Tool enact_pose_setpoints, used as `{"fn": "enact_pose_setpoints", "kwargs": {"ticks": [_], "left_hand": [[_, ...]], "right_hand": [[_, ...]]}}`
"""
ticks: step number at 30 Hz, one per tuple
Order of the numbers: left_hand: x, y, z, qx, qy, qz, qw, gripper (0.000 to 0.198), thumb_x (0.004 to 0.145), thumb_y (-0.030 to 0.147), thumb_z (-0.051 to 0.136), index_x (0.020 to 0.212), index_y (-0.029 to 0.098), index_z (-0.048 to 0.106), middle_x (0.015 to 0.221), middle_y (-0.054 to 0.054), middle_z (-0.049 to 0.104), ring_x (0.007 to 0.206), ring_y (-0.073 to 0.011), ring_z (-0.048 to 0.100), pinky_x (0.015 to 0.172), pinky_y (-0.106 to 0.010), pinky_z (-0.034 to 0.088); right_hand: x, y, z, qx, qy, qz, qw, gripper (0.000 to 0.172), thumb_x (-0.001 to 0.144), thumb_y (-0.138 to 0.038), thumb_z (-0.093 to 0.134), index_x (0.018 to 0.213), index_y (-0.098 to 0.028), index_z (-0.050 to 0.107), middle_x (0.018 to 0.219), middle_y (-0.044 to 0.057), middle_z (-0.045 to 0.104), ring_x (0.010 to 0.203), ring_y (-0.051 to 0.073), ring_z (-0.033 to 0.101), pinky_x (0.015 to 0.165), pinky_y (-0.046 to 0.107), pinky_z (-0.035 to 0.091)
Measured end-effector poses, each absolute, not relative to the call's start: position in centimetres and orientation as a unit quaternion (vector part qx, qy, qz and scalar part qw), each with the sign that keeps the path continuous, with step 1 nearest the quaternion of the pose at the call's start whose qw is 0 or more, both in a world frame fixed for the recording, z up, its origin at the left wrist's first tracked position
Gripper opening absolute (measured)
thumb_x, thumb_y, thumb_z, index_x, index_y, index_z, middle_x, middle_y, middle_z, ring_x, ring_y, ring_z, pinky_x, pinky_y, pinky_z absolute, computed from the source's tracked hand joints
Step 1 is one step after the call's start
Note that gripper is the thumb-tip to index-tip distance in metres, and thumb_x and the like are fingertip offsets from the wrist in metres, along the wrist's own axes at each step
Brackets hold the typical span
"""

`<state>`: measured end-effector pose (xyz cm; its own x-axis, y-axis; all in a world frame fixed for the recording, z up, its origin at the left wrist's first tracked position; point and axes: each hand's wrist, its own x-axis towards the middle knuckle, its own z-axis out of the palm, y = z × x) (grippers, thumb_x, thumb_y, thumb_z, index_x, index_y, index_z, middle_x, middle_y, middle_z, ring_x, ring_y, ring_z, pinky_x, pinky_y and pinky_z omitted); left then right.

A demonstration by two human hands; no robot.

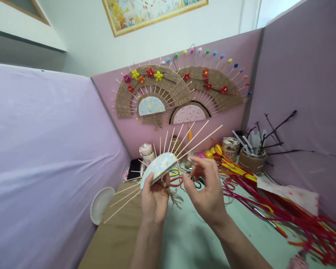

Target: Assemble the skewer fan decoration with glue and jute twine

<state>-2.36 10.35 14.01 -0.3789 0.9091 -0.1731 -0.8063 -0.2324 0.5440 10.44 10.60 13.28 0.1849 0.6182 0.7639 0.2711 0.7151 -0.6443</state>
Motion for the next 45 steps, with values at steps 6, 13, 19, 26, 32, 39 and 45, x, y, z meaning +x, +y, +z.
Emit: {"fn": "enact_pose_setpoints", "kwargs": {"ticks": [6, 13, 19, 26, 32, 39, 45], "left_hand": [[-2.4, 10.4, 13.6, 0.094, 0.278, 0.771, 0.565, 0.024, 0.089, 0.011, 0.055, 0.108, 0.014, 0.069, 0.092, -0.008, 0.077, 0.075, -0.0150, 0.072, 0.076, -0.027, 0.061], [-2.5, 10.6, 13.2, 0.114, 0.281, 0.773, 0.557, 0.025, 0.086, 0.011, 0.057, 0.108, 0.015, 0.069, 0.091, -0.007, 0.077, 0.073, -0.0147, 0.072, 0.076, -0.027, 0.060], [-2.5, 10.7, 12.7, 0.156, 0.270, 0.780, 0.543, 0.036, 0.078, 0.010, 0.063, 0.113, 0.019, 0.068, 0.094, -0.005, 0.077, 0.076, -0.0151, 0.073, 0.073, -0.026, 0.060], [-2.8, 10.8, 12.0, 0.219, 0.259, 0.775, 0.533, 0.043, 0.075, 0.014, 0.068, 0.116, 0.022, 0.068, 0.093, -0.004, 0.078, 0.077, -0.0162, 0.073, 0.071, -0.024, 0.059], [-2.9, 10.8, 11.8, 0.250, 0.266, 0.772, 0.521, 0.053, 0.074, 0.016, 0.070, 0.125, 0.025, 0.063, 0.108, -0.006, 0.076, 0.085, -0.0194, 0.074, 0.072, -0.026, 0.060], [-2.7, 10.7, 11.8, 0.254, 0.269, 0.767, 0.525, 0.060, 0.070, 0.018, 0.073, 0.128, 0.024, 0.061, 0.111, -0.008, 0.075, 0.091, -0.0231, 0.074, 0.074, -0.027, 0.060], [-2.6, 10.6, 11.8, 0.265, 0.272, 0.774, 0.507, 0.060, 0.072, 0.017, 0.072, 0.130, 0.025, 0.059, 0.114, -0.008, 0.074, 0.094, -0.0230, 0.073, 0.077, -0.028, 0.060]], "right_hand": [[10.6, 11.4, 12.8, -0.389, -0.616, 0.157, 0.667, 0.033, 0.085, -0.022, 0.062, 0.117, -0.021, 0.054, 0.092, 0.001, 0.048, 0.075, 0.015, 0.051, 0.072, 0.033, 0.048], [10.5, 11.1, 12.9, -0.395, -0.616, 0.239, 0.638, 0.034, 0.085, -0.026, 0.061, 0.118, -0.021, 0.054, 0.075, -0.004, 0.049, 0.059, 0.012, 0.048, 0.055, 0.025, 0.043], [10.6, 10.7, 13.0, -0.385, -0.621, 0.308, 0.610, 0.033, 0.086, -0.027, 0.060, 0.118, -0.023, 0.052, 0.054, -0.012, 0.041, 0.047, 0.010, 0.041, 0.048, 0.021, 0.036], [10.9, 10.7, 13.2, -0.397, -0.626, 0.323, 0.589, 0.028, 0.087, -0.028, 0.059, 0.113, -0.022, 0.052, 0.049, -0.014, 0.034, 0.044, 0.009, 0.036, 0.047, 0.020, 0.032], [11.1, 10.5, 13.5, -0.397, -0.624, 0.332, 0.586, 0.023, 0.087, -0.029, 0.058, 0.108, -0.021, 0.053, 0.048, -0.014, 0.032, 0.044, 0.009, 0.033, 0.046, 0.020, 0.031], [11.3, 10.4, 13.6, -0.389, -0.632, 0.333, 0.582, 0.022, 0.087, -0.028, 0.057, 0.108, -0.021, 0.054, 0.047, -0.014, 0.032, 0.043, 0.009, 0.033, 0.046, 0.020, 0.031], [11.3, 10.3, 13.7, -0.387, -0.635, 0.331, 0.581, 0.021, 0.088, -0.028, 0.057, 0.107, -0.021, 0.053, 0.047, -0.014, 0.032, 0.043, 0.008, 0.033, 0.046, 0.020, 0.031]]}}
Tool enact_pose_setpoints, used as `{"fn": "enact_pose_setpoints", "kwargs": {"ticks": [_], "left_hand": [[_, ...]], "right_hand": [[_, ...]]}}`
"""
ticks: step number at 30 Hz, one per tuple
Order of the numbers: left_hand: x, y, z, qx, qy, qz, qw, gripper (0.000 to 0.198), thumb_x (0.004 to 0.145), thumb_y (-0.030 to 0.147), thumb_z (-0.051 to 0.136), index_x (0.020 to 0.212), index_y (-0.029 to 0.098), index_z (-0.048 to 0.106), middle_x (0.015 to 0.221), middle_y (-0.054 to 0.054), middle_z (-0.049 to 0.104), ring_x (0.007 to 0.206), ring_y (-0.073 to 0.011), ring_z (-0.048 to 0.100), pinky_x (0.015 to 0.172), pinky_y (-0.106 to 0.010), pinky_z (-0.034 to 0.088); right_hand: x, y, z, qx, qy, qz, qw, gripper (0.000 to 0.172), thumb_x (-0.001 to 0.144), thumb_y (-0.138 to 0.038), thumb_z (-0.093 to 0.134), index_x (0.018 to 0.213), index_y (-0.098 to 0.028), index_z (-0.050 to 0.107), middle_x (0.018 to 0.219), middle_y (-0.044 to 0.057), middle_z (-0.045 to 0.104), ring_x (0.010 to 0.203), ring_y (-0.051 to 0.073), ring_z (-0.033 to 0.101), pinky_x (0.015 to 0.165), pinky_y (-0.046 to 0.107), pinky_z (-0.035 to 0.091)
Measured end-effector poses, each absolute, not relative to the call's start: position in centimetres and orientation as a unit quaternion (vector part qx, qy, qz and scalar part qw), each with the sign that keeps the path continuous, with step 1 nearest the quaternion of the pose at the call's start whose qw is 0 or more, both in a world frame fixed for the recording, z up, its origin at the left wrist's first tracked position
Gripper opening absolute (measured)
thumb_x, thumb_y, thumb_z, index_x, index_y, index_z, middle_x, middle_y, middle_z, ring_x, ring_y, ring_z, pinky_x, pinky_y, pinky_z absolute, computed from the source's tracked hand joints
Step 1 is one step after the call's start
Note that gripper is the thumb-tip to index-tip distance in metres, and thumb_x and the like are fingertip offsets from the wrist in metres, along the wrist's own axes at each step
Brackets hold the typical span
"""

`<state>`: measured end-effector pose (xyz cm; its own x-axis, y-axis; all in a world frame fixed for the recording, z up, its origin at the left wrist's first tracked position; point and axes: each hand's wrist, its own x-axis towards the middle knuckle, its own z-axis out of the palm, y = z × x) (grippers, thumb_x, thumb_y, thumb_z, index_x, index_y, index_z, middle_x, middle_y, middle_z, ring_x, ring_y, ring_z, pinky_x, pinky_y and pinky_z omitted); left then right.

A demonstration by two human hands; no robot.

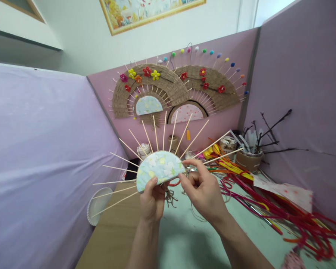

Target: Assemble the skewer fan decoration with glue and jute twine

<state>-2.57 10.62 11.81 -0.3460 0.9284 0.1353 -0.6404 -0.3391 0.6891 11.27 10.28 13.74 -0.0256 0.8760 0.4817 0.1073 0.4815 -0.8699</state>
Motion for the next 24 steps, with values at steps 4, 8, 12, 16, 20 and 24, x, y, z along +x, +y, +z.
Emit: {"fn": "enact_pose_setpoints", "kwargs": {"ticks": [4, 8, 12, 16, 20, 24], "left_hand": [[-2.53, 10.58, 11.90, 0.267, 0.265, 0.778, 0.504, 0.058, 0.073, 0.017, 0.070, 0.129, 0.025, 0.060, 0.115, -0.007, 0.074, 0.094, -0.0224, 0.073, 0.078, -0.027, 0.059], [-2.49, 10.59, 11.98, 0.264, 0.261, 0.781, 0.502, 0.057, 0.073, 0.016, 0.071, 0.128, 0.024, 0.060, 0.114, -0.007, 0.074, 0.094, -0.0222, 0.073, 0.076, -0.026, 0.059], [-2.49, 10.66, 11.98, 0.264, 0.267, 0.784, 0.494, 0.058, 0.073, 0.017, 0.071, 0.129, 0.025, 0.060, 0.115, -0.007, 0.074, 0.095, -0.0224, 0.073, 0.076, -0.026, 0.059], [-2.53, 10.68, 12.02, 0.254, 0.267, 0.788, 0.493, 0.055, 0.074, 0.016, 0.070, 0.127, 0.025, 0.061, 0.113, -0.007, 0.074, 0.093, -0.0213, 0.073, 0.077, -0.026, 0.059], [-2.60, 10.67, 12.14, 0.246, 0.264, 0.794, 0.489, 0.052, 0.074, 0.016, 0.070, 0.125, 0.024, 0.063, 0.110, -0.006, 0.075, 0.091, -0.0205, 0.074, 0.077, -0.026, 0.059], [-2.66, 10.65, 12.31, 0.248, 0.267, 0.798, 0.480, 0.050, 0.074, 0.017, 0.070, 0.123, 0.023, 0.064, 0.108, -0.007, 0.076, 0.091, -0.0202, 0.074, 0.076, -0.025, 0.059]], "right_hand": [[11.21, 10.26, 13.75, -0.387, -0.633, 0.331, 0.583, 0.020, 0.088, -0.028, 0.057, 0.105, -0.021, 0.053, 0.047, -0.014, 0.033, 0.043, 0.009, 0.034, 0.046, 0.020, 0.032], [11.19, 10.25, 13.64, -0.387, -0.631, 0.333, 0.584, 0.020, 0.088, -0.029, 0.057, 0.106, -0.021, 0.053, 0.048, -0.013, 0.034, 0.043, 0.009, 0.034, 0.046, 0.021, 0.031], [11.24, 10.20, 13.59, -0.387, -0.633, 0.332, 0.583, 0.018, 0.088, -0.028, 0.057, 0.104, -0.022, 0.053, 0.048, -0.013, 0.034, 0.043, 0.010, 0.034, 0.045, 0.021, 0.031], [11.27, 10.12, 13.61, -0.389, -0.637, 0.324, 0.581, 0.016, 0.088, -0.029, 0.057, 0.103, -0.022, 0.054, 0.048, -0.013, 0.035, 0.043, 0.009, 0.035, 0.046, 0.021, 0.031], [11.20, 10.14, 13.69, -0.388, -0.641, 0.315, 0.583, 0.014, 0.088, -0.030, 0.056, 0.100, -0.022, 0.055, 0.048, -0.012, 0.036, 0.043, 0.009, 0.035, 0.046, 0.021, 0.031], [11.10, 10.12, 13.78, -0.381, -0.641, 0.317, 0.586, 0.013, 0.088, -0.028, 0.056, 0.099, -0.022, 0.056, 0.048, -0.012, 0.034, 0.043, 0.009, 0.034, 0.046, 0.021, 0.031]]}}
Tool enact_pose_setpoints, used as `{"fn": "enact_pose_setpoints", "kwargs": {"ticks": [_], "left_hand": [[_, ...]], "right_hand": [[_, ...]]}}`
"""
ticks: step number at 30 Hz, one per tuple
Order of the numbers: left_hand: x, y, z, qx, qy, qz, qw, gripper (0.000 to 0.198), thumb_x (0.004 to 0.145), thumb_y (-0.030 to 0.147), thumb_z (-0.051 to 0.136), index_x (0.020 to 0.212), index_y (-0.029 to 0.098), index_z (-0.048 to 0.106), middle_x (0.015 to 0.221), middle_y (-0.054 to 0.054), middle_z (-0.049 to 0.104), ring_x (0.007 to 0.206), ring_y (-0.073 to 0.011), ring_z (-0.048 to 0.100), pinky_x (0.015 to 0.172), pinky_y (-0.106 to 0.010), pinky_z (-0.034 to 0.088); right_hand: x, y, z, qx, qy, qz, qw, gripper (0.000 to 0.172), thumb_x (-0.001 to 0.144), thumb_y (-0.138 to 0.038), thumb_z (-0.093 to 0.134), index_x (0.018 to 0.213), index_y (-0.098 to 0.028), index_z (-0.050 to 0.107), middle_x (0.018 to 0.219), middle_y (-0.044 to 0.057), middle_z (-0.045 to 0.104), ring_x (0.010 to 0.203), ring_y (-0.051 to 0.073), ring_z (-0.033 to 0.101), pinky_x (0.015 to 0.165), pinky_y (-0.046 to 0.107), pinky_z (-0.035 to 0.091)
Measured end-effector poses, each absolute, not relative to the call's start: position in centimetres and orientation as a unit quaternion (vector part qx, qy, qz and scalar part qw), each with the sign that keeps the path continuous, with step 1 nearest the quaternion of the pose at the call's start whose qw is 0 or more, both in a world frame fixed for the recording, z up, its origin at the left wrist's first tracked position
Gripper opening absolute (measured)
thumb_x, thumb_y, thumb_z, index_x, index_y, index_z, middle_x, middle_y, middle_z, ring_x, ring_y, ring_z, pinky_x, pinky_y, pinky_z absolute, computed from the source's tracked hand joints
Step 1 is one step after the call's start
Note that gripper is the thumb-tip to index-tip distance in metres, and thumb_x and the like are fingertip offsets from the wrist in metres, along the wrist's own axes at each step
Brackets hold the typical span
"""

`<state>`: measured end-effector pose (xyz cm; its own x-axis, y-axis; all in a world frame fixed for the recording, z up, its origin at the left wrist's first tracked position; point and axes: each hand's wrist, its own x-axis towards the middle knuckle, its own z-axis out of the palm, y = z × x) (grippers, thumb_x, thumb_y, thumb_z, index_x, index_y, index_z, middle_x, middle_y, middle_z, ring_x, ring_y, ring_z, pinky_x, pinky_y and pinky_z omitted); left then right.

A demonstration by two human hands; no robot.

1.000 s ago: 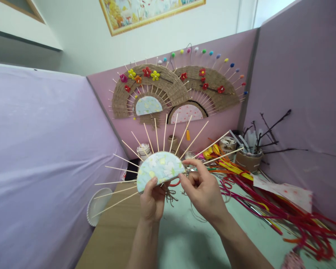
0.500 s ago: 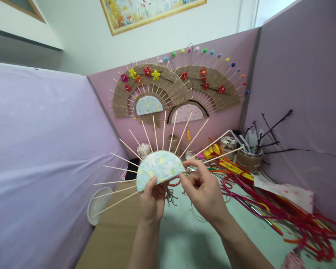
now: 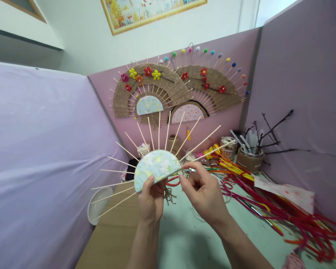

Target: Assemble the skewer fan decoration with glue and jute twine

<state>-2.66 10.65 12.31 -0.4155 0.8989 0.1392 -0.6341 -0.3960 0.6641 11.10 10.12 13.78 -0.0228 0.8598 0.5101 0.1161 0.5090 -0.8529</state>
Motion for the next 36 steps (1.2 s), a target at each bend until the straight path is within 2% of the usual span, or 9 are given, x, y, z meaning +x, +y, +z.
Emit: {"fn": "enact_pose_setpoints", "kwargs": {"ticks": [5, 9, 11, 14, 16, 18, 23, 29, 36], "left_hand": [[-2.8, 10.6, 12.4, 0.249, 0.271, 0.799, 0.476, 0.050, 0.074, 0.017, 0.070, 0.123, 0.025, 0.064, 0.107, -0.005, 0.076, 0.091, -0.0201, 0.074, 0.075, -0.025, 0.059], [-2.9, 10.7, 12.1, 0.259, 0.269, 0.794, 0.479, 0.051, 0.074, 0.019, 0.072, 0.124, 0.027, 0.063, 0.109, -0.005, 0.076, 0.095, -0.0213, 0.073, 0.077, -0.027, 0.059], [-2.9, 10.7, 11.9, 0.268, 0.269, 0.786, 0.488, 0.052, 0.074, 0.020, 0.073, 0.124, 0.027, 0.063, 0.110, -0.005, 0.075, 0.096, -0.0219, 0.073, 0.077, -0.027, 0.059], [-3.0, 10.8, 11.5, 0.282, 0.265, 0.778, 0.495, 0.054, 0.072, 0.019, 0.075, 0.124, 0.027, 0.063, 0.110, -0.005, 0.075, 0.095, -0.0216, 0.073, 0.077, -0.027, 0.059], [-3.0, 10.9, 11.3, 0.295, 0.263, 0.774, 0.494, 0.055, 0.071, 0.017, 0.076, 0.124, 0.027, 0.064, 0.110, -0.005, 0.075, 0.094, -0.0220, 0.073, 0.076, -0.028, 0.059], [-3.0, 10.9, 11.1, 0.310, 0.261, 0.769, 0.494, 0.057, 0.069, 0.017, 0.077, 0.123, 0.027, 0.064, 0.112, -0.006, 0.074, 0.095, -0.0233, 0.073, 0.078, -0.030, 0.060], [-2.9, 10.8, 10.8, 0.331, 0.271, 0.757, 0.495, 0.058, 0.069, 0.018, 0.078, 0.124, 0.026, 0.064, 0.115, -0.008, 0.073, 0.103, -0.0265, 0.070, 0.084, -0.033, 0.059], [-2.8, 10.8, 10.6, 0.335, 0.285, 0.756, 0.484, 0.069, 0.066, 0.020, 0.081, 0.131, 0.027, 0.059, 0.119, -0.008, 0.071, 0.104, -0.0277, 0.070, 0.089, -0.036, 0.057], [-2.8, 10.7, 10.9, 0.336, 0.274, 0.765, 0.476, 0.064, 0.070, 0.019, 0.079, 0.131, 0.027, 0.060, 0.119, -0.008, 0.071, 0.105, -0.0280, 0.069, 0.089, -0.037, 0.057]], "right_hand": [[11.0, 10.0, 13.6, -0.377, -0.638, 0.304, 0.599, 0.008, 0.088, -0.028, 0.057, 0.093, -0.022, 0.055, 0.048, -0.012, 0.032, 0.042, 0.009, 0.033, 0.044, 0.021, 0.030], [10.9, 9.9, 13.5, -0.372, -0.585, 0.290, 0.660, 0.010, 0.088, -0.029, 0.059, 0.086, -0.023, 0.050, 0.057, -0.008, 0.044, 0.048, 0.009, 0.043, 0.044, 0.020, 0.036], [11.0, 9.7, 13.5, -0.371, -0.563, 0.280, 0.683, 0.011, 0.087, -0.027, 0.060, 0.090, -0.023, 0.050, 0.067, -0.006, 0.051, 0.047, 0.008, 0.044, 0.042, 0.020, 0.036], [11.1, 9.4, 13.5, -0.355, -0.564, 0.259, 0.699, 0.020, 0.087, -0.023, 0.059, 0.105, -0.024, 0.048, 0.095, 0.000, 0.061, 0.042, 0.004, 0.038, 0.038, 0.022, 0.033], [11.1, 9.4, 13.6, -0.338, -0.577, 0.251, 0.700, 0.029, 0.087, -0.020, 0.058, 0.113, -0.025, 0.045, 0.117, 0.006, 0.060, 0.041, 0.002, 0.038, 0.038, 0.023, 0.035], [11.2, 9.4, 13.7, -0.333, -0.587, 0.258, 0.691, 0.033, 0.087, -0.020, 0.058, 0.116, -0.026, 0.043, 0.128, 0.009, 0.056, 0.041, 0.001, 0.038, 0.037, 0.023, 0.036], [11.4, 9.6, 13.9, -0.361, -0.603, 0.283, 0.652, 0.032, 0.087, -0.020, 0.058, 0.115, -0.026, 0.044, 0.127, 0.009, 0.059, 0.039, 0.001, 0.037, 0.035, 0.022, 0.034], [11.7, 9.6, 13.9, -0.368, -0.620, 0.272, 0.637, 0.032, 0.087, -0.021, 0.058, 0.115, -0.026, 0.043, 0.123, 0.008, 0.061, 0.039, 0.003, 0.040, 0.035, 0.024, 0.035], [11.6, 9.7, 13.8, -0.372, -0.603, 0.288, 0.645, 0.026, 0.088, -0.023, 0.057, 0.110, -0.026, 0.044, 0.115, 0.006, 0.063, 0.038, 0.003, 0.039, 0.034, 0.024, 0.030]]}}
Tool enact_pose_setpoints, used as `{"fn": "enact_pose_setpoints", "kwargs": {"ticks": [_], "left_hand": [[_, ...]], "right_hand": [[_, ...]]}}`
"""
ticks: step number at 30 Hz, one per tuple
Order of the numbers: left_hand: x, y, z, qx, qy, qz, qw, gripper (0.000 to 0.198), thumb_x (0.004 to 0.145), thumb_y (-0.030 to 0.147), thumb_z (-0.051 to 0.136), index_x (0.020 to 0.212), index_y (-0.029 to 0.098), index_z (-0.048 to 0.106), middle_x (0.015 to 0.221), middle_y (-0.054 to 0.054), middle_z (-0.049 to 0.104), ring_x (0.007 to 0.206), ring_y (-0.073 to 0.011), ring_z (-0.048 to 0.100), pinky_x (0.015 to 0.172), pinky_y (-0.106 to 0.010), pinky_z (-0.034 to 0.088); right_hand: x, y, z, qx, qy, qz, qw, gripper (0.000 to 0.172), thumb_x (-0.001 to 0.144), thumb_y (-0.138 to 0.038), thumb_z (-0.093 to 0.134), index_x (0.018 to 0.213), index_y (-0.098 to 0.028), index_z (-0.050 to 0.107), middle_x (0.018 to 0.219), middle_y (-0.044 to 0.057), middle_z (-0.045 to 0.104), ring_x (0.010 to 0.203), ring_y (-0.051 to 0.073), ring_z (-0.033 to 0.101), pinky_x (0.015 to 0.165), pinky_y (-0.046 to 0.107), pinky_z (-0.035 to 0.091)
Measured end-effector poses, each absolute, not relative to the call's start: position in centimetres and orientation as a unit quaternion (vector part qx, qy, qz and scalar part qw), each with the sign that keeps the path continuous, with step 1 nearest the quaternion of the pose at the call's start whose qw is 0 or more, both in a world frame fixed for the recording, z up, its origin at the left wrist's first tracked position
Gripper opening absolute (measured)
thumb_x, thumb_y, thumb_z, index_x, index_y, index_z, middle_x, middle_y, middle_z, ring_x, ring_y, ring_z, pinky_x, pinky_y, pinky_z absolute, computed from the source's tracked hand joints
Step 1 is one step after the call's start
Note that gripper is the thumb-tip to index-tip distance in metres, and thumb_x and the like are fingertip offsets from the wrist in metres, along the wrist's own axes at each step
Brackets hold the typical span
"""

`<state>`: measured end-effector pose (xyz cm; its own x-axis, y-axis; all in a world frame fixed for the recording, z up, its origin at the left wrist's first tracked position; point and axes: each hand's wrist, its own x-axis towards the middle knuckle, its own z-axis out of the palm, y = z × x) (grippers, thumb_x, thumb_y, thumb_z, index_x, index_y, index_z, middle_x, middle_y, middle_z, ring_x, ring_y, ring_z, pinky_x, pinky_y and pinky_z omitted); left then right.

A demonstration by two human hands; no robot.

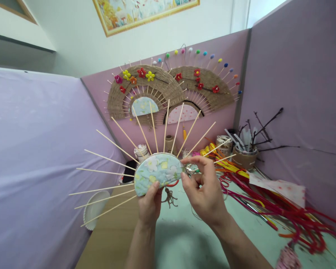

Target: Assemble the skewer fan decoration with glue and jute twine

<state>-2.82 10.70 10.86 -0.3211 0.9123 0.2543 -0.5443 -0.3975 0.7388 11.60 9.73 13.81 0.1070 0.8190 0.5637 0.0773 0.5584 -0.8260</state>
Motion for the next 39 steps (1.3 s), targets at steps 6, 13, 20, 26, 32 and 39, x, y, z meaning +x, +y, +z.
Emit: {"fn": "enact_pose_setpoints", "kwargs": {"ticks": [6, 13, 20, 26, 32, 39], "left_hand": [[-2.9, 10.6, 11.0, 0.319, 0.279, 0.780, 0.461, 0.066, 0.069, 0.019, 0.080, 0.130, 0.029, 0.060, 0.120, -0.007, 0.071, 0.102, -0.0253, 0.071, 0.081, -0.030, 0.059], [-3.0, 10.4, 11.8, 0.283, 0.280, 0.801, 0.446, 0.053, 0.069, 0.017, 0.079, 0.120, 0.027, 0.066, 0.113, -0.004, 0.074, 0.091, -0.0199, 0.073, 0.073, -0.024, 0.060], [-3.1, 10.3, 12.3, 0.260, 0.274, 0.820, 0.431, 0.041, 0.068, 0.017, 0.079, 0.107, 0.024, 0.071, 0.101, -0.001, 0.077, 0.080, -0.0156, 0.074, 0.068, -0.021, 0.060], [-3.3, 10.4, 12.6, 0.252, 0.269, 0.825, 0.428, 0.034, 0.070, 0.016, 0.076, 0.103, 0.024, 0.071, 0.101, 0.000, 0.077, 0.080, -0.0140, 0.074, 0.070, -0.019, 0.059], [-3.1, 10.4, 12.4, 0.252, 0.274, 0.815, 0.444, 0.039, 0.068, 0.016, 0.079, 0.105, 0.023, 0.071, 0.100, -0.002, 0.077, 0.079, -0.0162, 0.074, 0.067, -0.021, 0.060], [-2.8, 10.1, 12.5, 0.247, 0.277, 0.806, 0.462, 0.042, 0.066, 0.015, 0.078, 0.107, 0.023, 0.071, 0.104, -0.003, 0.077, 0.083, -0.0175, 0.074, 0.067, -0.021, 0.061]], "right_hand": [[11.6, 9.7, 13.7, -0.365, -0.598, 0.298, 0.648, 0.026, 0.089, -0.024, 0.057, 0.111, -0.027, 0.043, 0.115, 0.004, 0.062, 0.039, 0.003, 0.040, 0.034, 0.024, 0.032], [11.3, 9.6, 13.8, -0.361, -0.616, 0.278, 0.643, 0.027, 0.089, -0.021, 0.057, 0.111, -0.027, 0.042, 0.112, 0.003, 0.063, 0.038, 0.002, 0.039, 0.034, 0.022, 0.031], [11.2, 9.4, 13.5, -0.372, -0.662, 0.152, 0.632, 0.031, 0.088, -0.020, 0.058, 0.117, -0.023, 0.048, 0.099, 0.002, 0.068, 0.039, 0.004, 0.037, 0.039, 0.022, 0.033], [11.1, 9.5, 13.3, -0.348, -0.671, 0.126, 0.642, 0.029, 0.089, -0.018, 0.058, 0.115, -0.024, 0.048, 0.094, 0.001, 0.069, 0.041, 0.005, 0.040, 0.043, 0.022, 0.037], [11.1, 9.5, 13.5, -0.348, -0.645, 0.178, 0.657, 0.034, 0.087, -0.019, 0.059, 0.119, -0.025, 0.048, 0.092, 0.000, 0.066, 0.041, 0.005, 0.040, 0.041, 0.023, 0.037], [11.1, 9.7, 13.4, -0.354, -0.652, 0.204, 0.638, 0.035, 0.088, -0.021, 0.058, 0.121, -0.026, 0.045, 0.111, 0.004, 0.065, 0.040, 0.004, 0.040, 0.039, 0.025, 0.037]]}}
